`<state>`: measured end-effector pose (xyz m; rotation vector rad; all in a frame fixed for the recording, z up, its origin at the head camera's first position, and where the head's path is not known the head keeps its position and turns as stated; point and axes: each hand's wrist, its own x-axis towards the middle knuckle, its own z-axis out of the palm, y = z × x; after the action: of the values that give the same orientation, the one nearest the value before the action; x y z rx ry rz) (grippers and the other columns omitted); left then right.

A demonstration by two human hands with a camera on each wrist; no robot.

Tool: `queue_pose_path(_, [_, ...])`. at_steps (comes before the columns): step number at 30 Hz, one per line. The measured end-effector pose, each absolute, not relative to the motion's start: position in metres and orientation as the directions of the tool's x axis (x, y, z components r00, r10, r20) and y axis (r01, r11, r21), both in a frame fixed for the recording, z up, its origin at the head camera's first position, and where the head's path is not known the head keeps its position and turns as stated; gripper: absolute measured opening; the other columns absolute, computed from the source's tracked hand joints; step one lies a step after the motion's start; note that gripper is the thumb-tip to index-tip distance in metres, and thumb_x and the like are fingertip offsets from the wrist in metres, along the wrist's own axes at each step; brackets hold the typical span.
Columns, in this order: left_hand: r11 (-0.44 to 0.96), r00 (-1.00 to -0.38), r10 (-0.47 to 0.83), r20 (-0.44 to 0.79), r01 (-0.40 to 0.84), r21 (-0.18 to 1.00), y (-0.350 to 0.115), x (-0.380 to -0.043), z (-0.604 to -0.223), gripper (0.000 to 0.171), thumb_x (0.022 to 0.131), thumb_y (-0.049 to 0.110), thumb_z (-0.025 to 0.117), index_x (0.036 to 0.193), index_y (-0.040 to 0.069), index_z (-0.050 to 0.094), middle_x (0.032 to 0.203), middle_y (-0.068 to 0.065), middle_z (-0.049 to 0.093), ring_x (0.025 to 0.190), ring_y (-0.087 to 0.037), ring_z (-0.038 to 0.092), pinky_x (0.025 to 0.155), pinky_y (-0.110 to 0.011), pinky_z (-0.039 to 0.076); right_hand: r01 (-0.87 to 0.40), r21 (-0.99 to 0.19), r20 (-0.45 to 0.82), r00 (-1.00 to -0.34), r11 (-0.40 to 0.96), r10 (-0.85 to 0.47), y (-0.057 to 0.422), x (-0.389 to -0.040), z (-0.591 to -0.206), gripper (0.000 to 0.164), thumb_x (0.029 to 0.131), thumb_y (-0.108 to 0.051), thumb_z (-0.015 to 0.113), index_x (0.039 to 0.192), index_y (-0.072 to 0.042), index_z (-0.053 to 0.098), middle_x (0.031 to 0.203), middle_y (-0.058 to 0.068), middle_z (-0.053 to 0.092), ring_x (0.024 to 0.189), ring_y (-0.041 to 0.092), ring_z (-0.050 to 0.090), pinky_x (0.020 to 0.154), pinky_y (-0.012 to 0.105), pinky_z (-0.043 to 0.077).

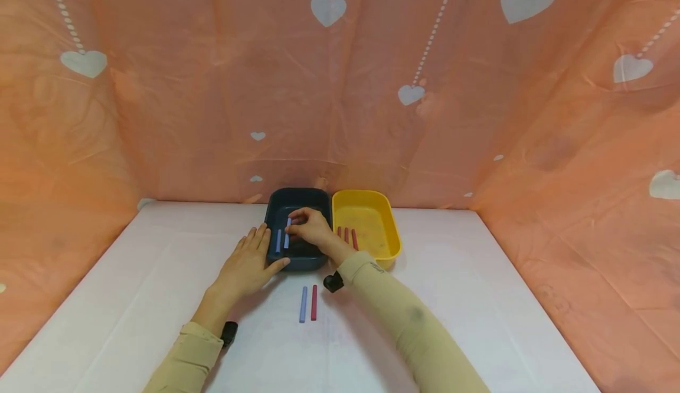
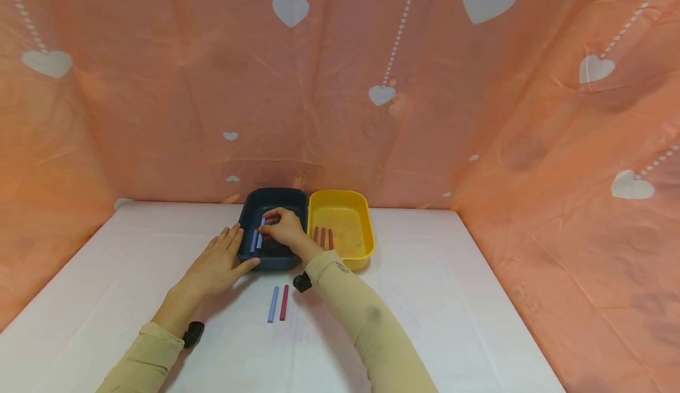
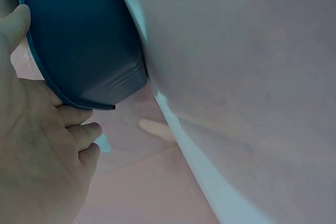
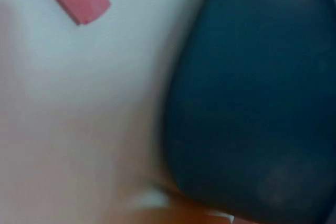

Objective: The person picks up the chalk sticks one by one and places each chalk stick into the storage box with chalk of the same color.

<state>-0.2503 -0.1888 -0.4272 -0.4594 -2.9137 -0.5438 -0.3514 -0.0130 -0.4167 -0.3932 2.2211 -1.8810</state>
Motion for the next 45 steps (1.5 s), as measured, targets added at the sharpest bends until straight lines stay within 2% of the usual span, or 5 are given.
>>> queue_pose_path(11, [0.889,-0.948,0.27,0.171,0.314,0.334,-0.189,-0.249,-0.426,0.09,0.105,0.051,0.056,0.156,-0.016,0.026,0.166,-0.033,0.022,0.153,-0.053,0.019,0.124,-0.063,0.018,-0.018,-0.98,-0.053,-0.935,0.198,-0.35,-0.02,-0.362,-0.426,0.035,0.092,0.006,0.074,0.125,0.01,0.064,0.101,0.015,0.066,0.082,0.023,0.071,0.086,0.045,0.062])
queue_pose_path(16, [0.887,-0.947,0.271,0.171,0.315,0.337,-0.189,-0.249,-0.425,0.09,0.104,0.052,0.057,0.156,-0.016,0.027,0.165,-0.034,0.023,0.153,-0.053,0.019,0.124,-0.063,0.018,0.009,-0.976,-0.086,-0.934,0.219,-0.347,-0.022,-0.368,-0.43,0.033,0.091,0.006,0.074,0.122,0.009,0.066,0.096,0.013,0.067,0.08,0.021,0.07,0.079,0.039,0.064])
queue_pose_path(23, [0.886,-0.948,0.271,0.165,0.313,0.343,-0.189,-0.248,-0.424,0.091,0.104,0.052,0.057,0.157,-0.015,0.026,0.166,-0.033,0.021,0.154,-0.052,0.019,0.124,-0.063,0.018,0.063,-0.968,-0.147,-0.927,0.243,-0.345,-0.024,-0.37,-0.429,0.034,0.089,0.009,0.074,0.122,0.01,0.066,0.09,0.01,0.065,0.074,0.019,0.068,0.078,0.037,0.064])
queue_pose_path(29, [0.885,-0.948,0.273,0.163,0.314,0.344,-0.189,-0.249,-0.425,0.09,0.105,0.053,0.055,0.157,-0.015,0.025,0.167,-0.032,0.02,0.154,-0.051,0.018,0.124,-0.063,0.018,0.104,-0.959,-0.193,-0.92,0.262,-0.341,-0.024,-0.372,-0.429,0.033,0.089,0.009,0.074,0.12,0.01,0.066,0.091,0.012,0.066,0.073,0.02,0.071,0.075,0.035,0.064])
queue_pose_path(45, [0.893,-0.952,0.268,0.149,0.304,0.333,-0.19,-0.25,-0.426,0.091,0.105,0.052,0.056,0.158,-0.014,0.024,0.167,-0.031,0.019,0.154,-0.051,0.018,0.125,-0.062,0.018,0.071,-0.941,-0.177,-0.936,0.33,-0.304,-0.027,-0.371,-0.429,0.031,0.086,0.009,0.078,0.116,0.01,0.071,0.099,0.021,0.073,0.081,0.03,0.078,0.073,0.033,0.064])
